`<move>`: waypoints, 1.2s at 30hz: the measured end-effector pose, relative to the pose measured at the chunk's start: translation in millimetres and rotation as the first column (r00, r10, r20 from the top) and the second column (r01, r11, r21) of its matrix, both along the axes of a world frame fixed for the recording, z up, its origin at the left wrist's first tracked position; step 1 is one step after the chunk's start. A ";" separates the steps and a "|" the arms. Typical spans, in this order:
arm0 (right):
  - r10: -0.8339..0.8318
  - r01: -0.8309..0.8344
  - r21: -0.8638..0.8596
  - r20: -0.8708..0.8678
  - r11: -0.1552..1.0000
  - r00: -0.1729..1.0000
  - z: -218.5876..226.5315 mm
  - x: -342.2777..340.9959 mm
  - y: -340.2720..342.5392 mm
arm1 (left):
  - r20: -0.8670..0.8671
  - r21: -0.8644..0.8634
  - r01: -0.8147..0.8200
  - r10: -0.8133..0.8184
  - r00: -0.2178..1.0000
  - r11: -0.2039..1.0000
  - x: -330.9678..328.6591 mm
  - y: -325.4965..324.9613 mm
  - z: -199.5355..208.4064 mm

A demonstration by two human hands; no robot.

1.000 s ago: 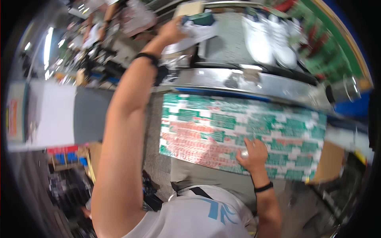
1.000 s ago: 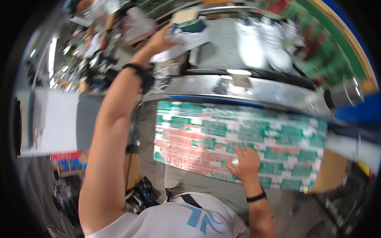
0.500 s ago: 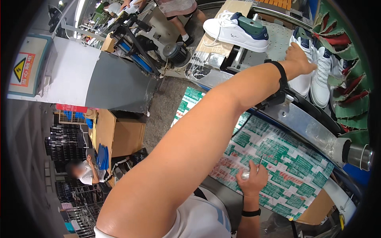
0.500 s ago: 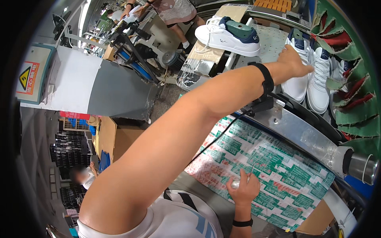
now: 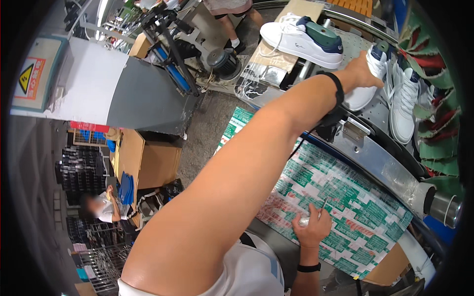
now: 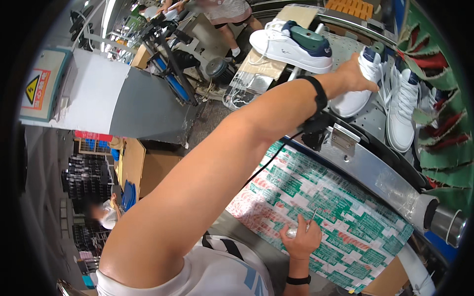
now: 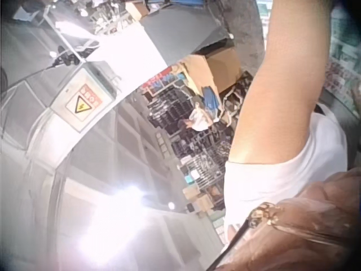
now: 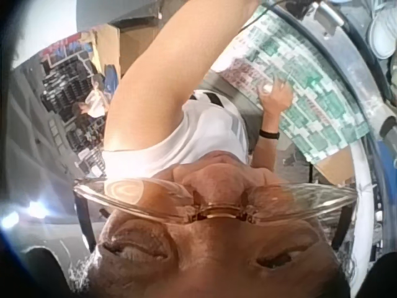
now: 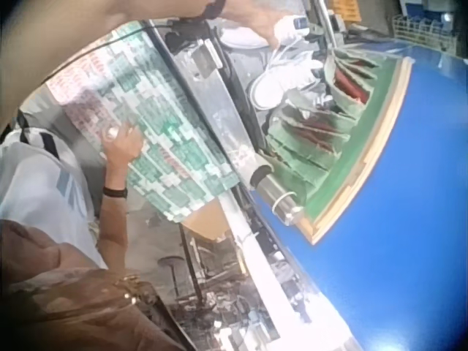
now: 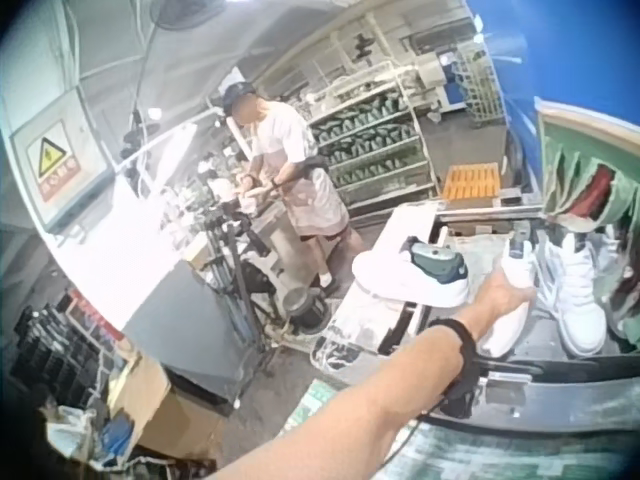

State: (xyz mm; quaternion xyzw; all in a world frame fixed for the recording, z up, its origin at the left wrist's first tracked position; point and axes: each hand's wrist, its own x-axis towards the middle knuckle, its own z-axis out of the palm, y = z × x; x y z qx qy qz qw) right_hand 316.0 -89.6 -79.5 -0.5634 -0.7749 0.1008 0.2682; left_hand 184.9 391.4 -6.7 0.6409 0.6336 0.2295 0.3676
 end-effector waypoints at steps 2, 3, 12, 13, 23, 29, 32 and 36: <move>0.007 -0.007 0.008 -0.015 1.000 1.000 -3.6 -2.0 0.1 | -0.007 0.050 -0.078 0.078 0.997 0.996 -9.0 1.2 7.9; 0.007 -0.007 0.003 -0.008 1.000 1.000 -3.7 -1.7 0.5 | 0.000 0.045 -0.078 0.078 0.997 0.996 -7.8 0.7 14.7; -0.030 0.031 0.044 -0.008 0.999 1.000 -1.6 -0.3 -0.2 | 0.294 0.041 0.083 -0.091 0.952 0.996 -29.5 -66.1 84.3; -0.049 0.049 0.043 0.002 0.998 0.999 -2.6 -2.7 -3.2 | 0.243 0.082 0.149 -0.164 0.956 0.986 -32.6 -83.4 97.1; -0.051 0.053 0.012 -0.144 0.999 0.988 -2.0 -6.3 1.7 | 0.554 0.109 -0.009 -0.054 0.831 0.994 -154.3 -324.0 139.6; -0.060 0.064 0.051 -0.087 0.997 0.994 0.2 -2.9 -3.5 | 0.104 0.072 -0.350 0.342 0.934 0.934 -150.4 -468.2 44.7; -0.024 0.040 0.117 -0.129 0.992 0.991 10.2 -5.2 0.7 | 0.352 -0.059 -0.316 0.315 0.881 0.947 -141.0 -505.3 -0.2; -0.241 0.115 -0.292 -0.443 0.949 0.864 25.3 -13.3 -25.4 | 0.482 -0.096 -0.239 0.255 0.838 0.966 -167.1 -504.3 -3.8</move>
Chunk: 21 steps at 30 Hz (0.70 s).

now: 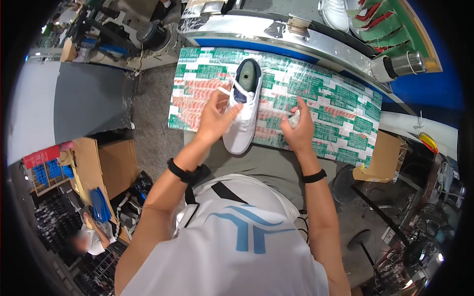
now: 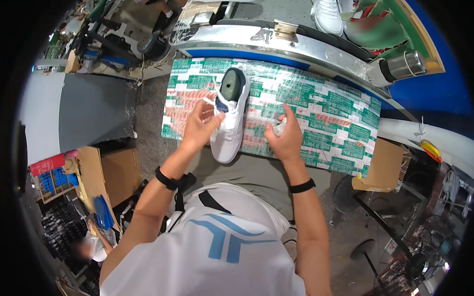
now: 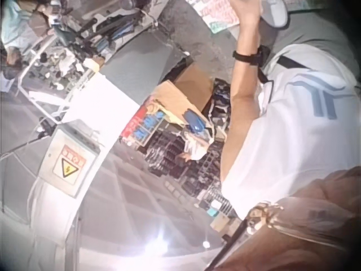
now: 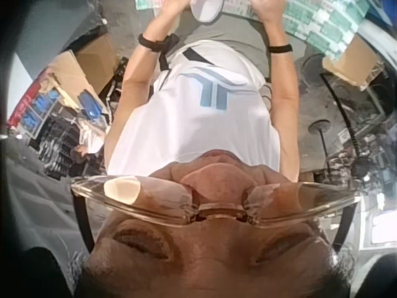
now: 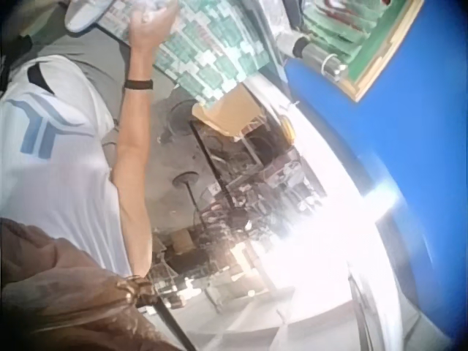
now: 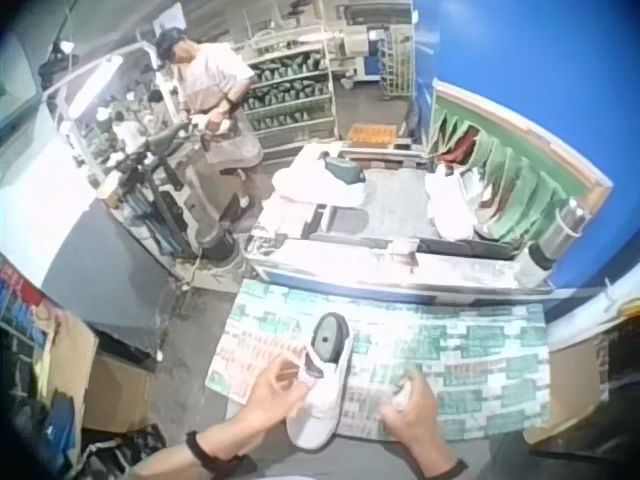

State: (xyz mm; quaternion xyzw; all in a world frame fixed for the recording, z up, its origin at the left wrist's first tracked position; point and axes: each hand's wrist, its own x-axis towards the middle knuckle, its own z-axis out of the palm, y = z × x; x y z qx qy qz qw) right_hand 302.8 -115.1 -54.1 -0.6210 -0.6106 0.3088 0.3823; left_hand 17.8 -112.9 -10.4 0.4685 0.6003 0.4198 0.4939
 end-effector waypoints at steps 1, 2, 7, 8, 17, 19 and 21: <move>-0.011 0.000 -0.086 -0.123 0.996 0.992 11.1 -7.4 -7.7 | -0.021 -0.101 0.005 -0.007 1.000 0.995 -17.2 7.3 -0.6; 0.001 -0.010 -0.083 -0.116 0.996 0.993 24.5 -14.1 -19.4 | 0.181 -0.226 -0.178 0.221 0.958 0.958 -24.6 2.9 -1.2; 0.338 -0.352 0.254 0.098 0.901 0.936 72.6 -68.3 -46.3 | 0.230 -0.108 -0.272 0.290 0.929 0.956 -47.5 34.6 31.1; 0.335 -0.350 0.255 0.102 0.901 0.937 77.1 -79.9 -41.7 | 0.233 -0.106 -0.269 0.287 0.929 0.957 -49.2 41.6 29.9; 0.391 -0.508 0.051 0.576 0.860 0.718 89.6 -124.0 -24.9 | -0.369 0.134 0.586 -0.509 0.778 0.799 -39.5 102.1 58.1; 0.413 -0.459 0.007 0.422 0.888 0.807 95.9 -130.2 -22.2 | -0.466 0.161 0.626 -0.500 0.730 0.763 -40.5 107.0 54.8; 0.402 -0.405 -0.044 0.255 0.913 0.879 96.9 -140.0 -26.8 | -0.451 0.116 0.619 -0.514 0.730 0.777 -36.9 108.1 53.1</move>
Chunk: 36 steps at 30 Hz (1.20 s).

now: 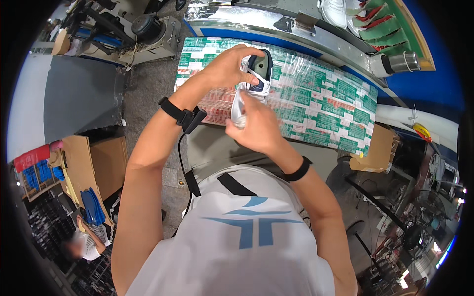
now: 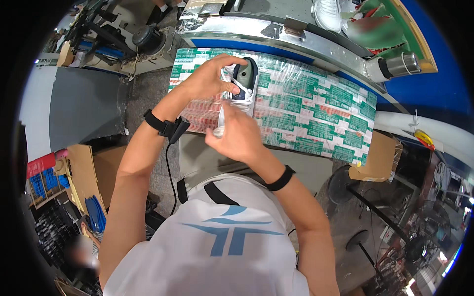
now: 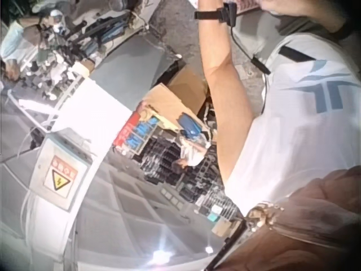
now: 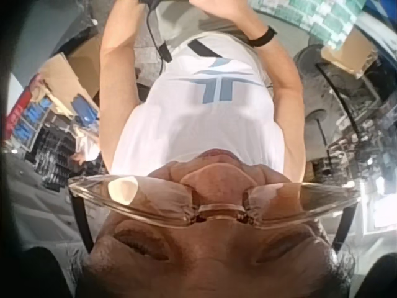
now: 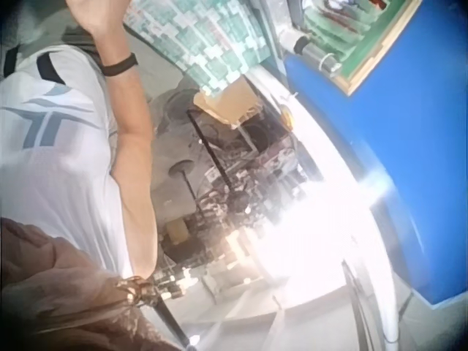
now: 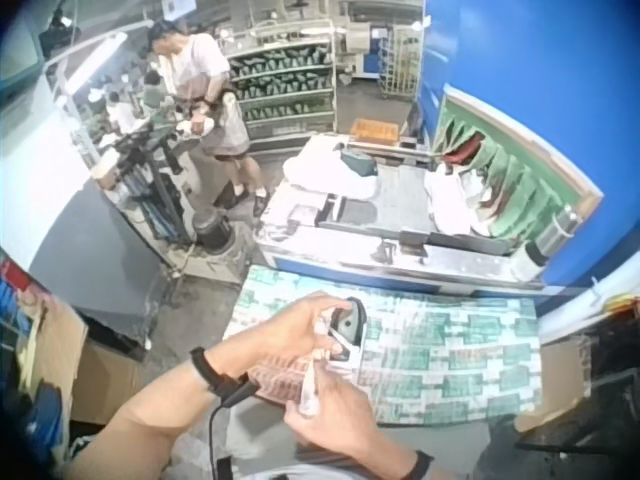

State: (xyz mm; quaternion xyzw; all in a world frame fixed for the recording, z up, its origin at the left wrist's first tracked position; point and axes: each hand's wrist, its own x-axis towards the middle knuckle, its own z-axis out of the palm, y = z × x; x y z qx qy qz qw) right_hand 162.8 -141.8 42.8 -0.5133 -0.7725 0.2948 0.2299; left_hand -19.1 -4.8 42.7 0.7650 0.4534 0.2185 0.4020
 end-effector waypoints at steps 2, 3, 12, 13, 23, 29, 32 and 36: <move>0.113 -0.199 -0.276 -0.300 0.940 0.947 -5.6 -17.1 -11.7 | -0.001 0.080 0.029 -0.029 1.000 0.996 2.3 4.2 -7.6; 0.201 -0.328 -0.253 -0.422 0.910 0.884 -9.5 -28.5 -29.2 | 0.001 0.077 0.040 -0.040 0.999 0.996 4.3 5.1 -0.5; -0.107 0.128 0.056 -0.284 0.990 0.953 -15.5 45.3 -24.6 | 0.052 -0.163 0.030 -0.022 0.998 0.986 -0.6 -4.6 -5.9; -0.131 0.157 0.080 -0.260 0.984 0.957 -16.3 50.0 -17.2 | 0.026 -0.143 0.055 -0.052 0.998 0.988 5.8 -3.1 -4.8; 0.089 -0.092 0.063 0.056 0.994 0.994 34.1 92.1 -62.4 | 0.065 -0.106 0.097 -0.090 0.994 0.990 6.9 7.7 -17.7; -0.018 -0.023 -0.239 -0.171 0.971 0.985 31.3 94.5 -81.3 | 0.045 -0.062 0.089 -0.087 0.995 0.994 13.2 5.5 -23.2; -0.050 0.052 0.005 -0.234 0.999 0.971 -3.3 67.6 -42.1 | 0.069 -0.123 0.083 -0.075 0.995 0.989 13.0 8.7 -25.1; -0.126 0.119 -0.048 -0.159 0.992 0.979 -15.2 60.0 -21.9 | 0.116 -0.143 0.107 -0.091 0.989 0.984 15.6 6.8 -27.6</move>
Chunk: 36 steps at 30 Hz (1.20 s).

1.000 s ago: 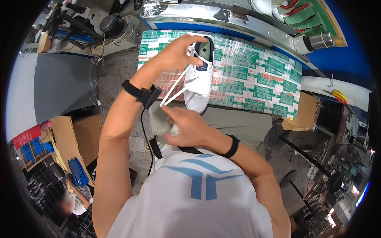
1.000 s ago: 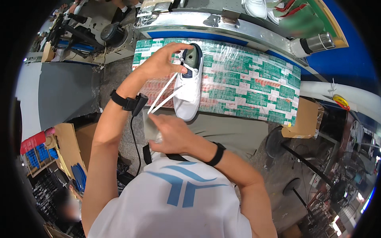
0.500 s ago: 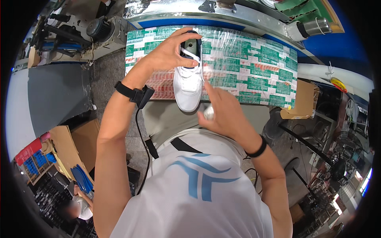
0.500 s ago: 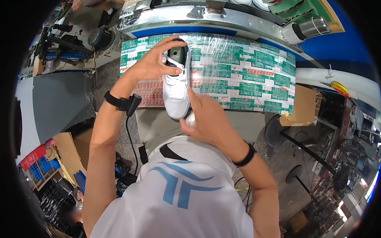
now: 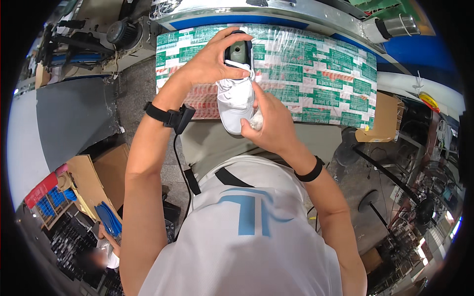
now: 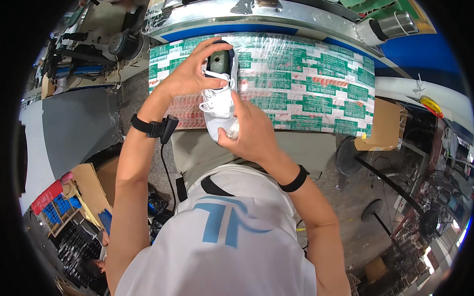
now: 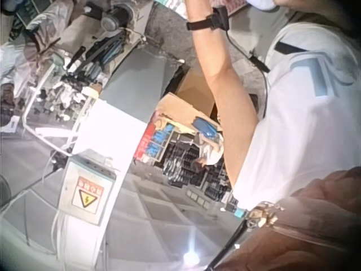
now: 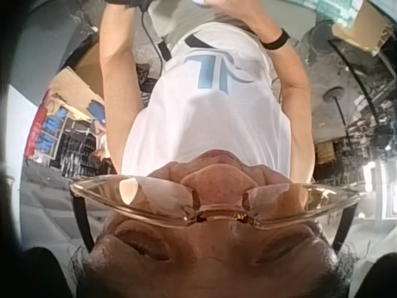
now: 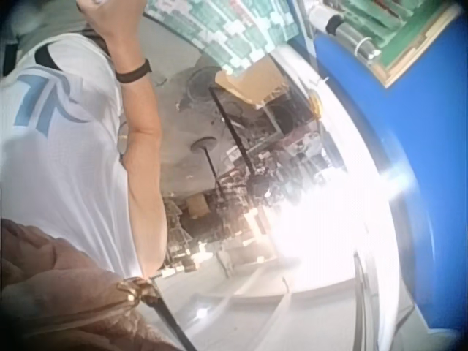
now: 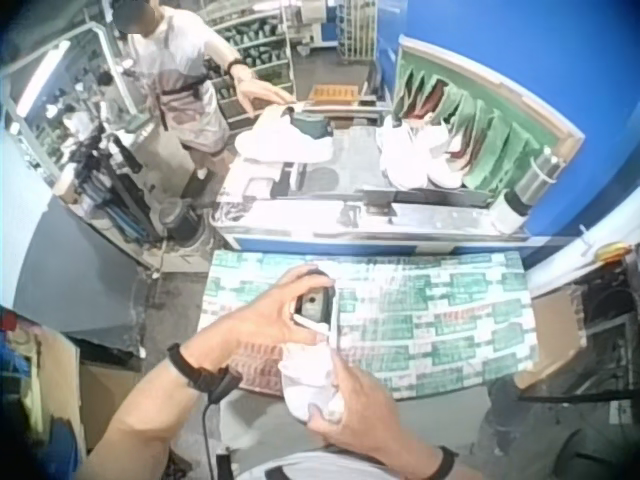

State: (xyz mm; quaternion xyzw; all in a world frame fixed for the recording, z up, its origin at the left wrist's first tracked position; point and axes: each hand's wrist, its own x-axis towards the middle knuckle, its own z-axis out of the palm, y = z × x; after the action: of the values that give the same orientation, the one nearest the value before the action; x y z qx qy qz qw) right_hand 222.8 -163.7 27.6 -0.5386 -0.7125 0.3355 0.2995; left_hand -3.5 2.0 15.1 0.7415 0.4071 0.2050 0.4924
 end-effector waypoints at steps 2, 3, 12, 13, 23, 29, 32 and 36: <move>0.011 -0.011 0.032 0.004 0.999 1.000 -2.8 0.5 0.7 | -0.011 0.069 -0.011 0.011 1.000 0.998 -0.4 0.3 -3.6; 0.024 -0.024 0.058 0.008 0.998 1.000 -1.3 0.7 -1.0 | -0.008 0.064 -0.012 0.013 1.000 0.998 -1.0 -0.4 -0.5; 0.068 -0.068 -0.341 -0.014 0.938 0.998 42.2 38.1 -83.4 | 0.004 0.061 -0.017 0.017 1.000 0.998 -4.2 2.2 1.0; 0.061 -0.062 -0.343 -0.016 0.937 0.998 39.8 37.4 -71.4 | -0.023 0.132 -0.007 0.010 1.000 0.991 0.5 1.2 0.1; 0.091 -0.094 0.052 0.054 0.994 0.994 7.9 3.0 3.8 | -0.026 -0.007 -0.054 0.054 0.998 0.999 1.8 -5.9 6.9; 0.153 -0.173 0.050 0.265 0.984 0.952 33.7 5.3 -41.6 | 0.013 0.087 -0.037 0.036 0.999 0.996 -7.0 0.3 -0.6; 0.166 -0.176 0.020 0.252 0.984 0.953 35.9 1.7 -45.9 | -0.021 0.087 -0.033 0.035 0.999 0.996 -5.3 -2.5 -4.1; 0.105 -0.136 0.228 0.144 0.964 0.984 15.0 -6.8 -23.4 | 0.036 0.069 -0.010 0.008 0.999 0.998 -3.1 -0.8 -5.0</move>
State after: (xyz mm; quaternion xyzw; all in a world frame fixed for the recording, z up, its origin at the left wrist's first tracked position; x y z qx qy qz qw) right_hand 216.0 -187.1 42.6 -0.4753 -0.7971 0.2295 0.2934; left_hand -6.7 1.2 10.1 0.7524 0.3943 0.2344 0.4728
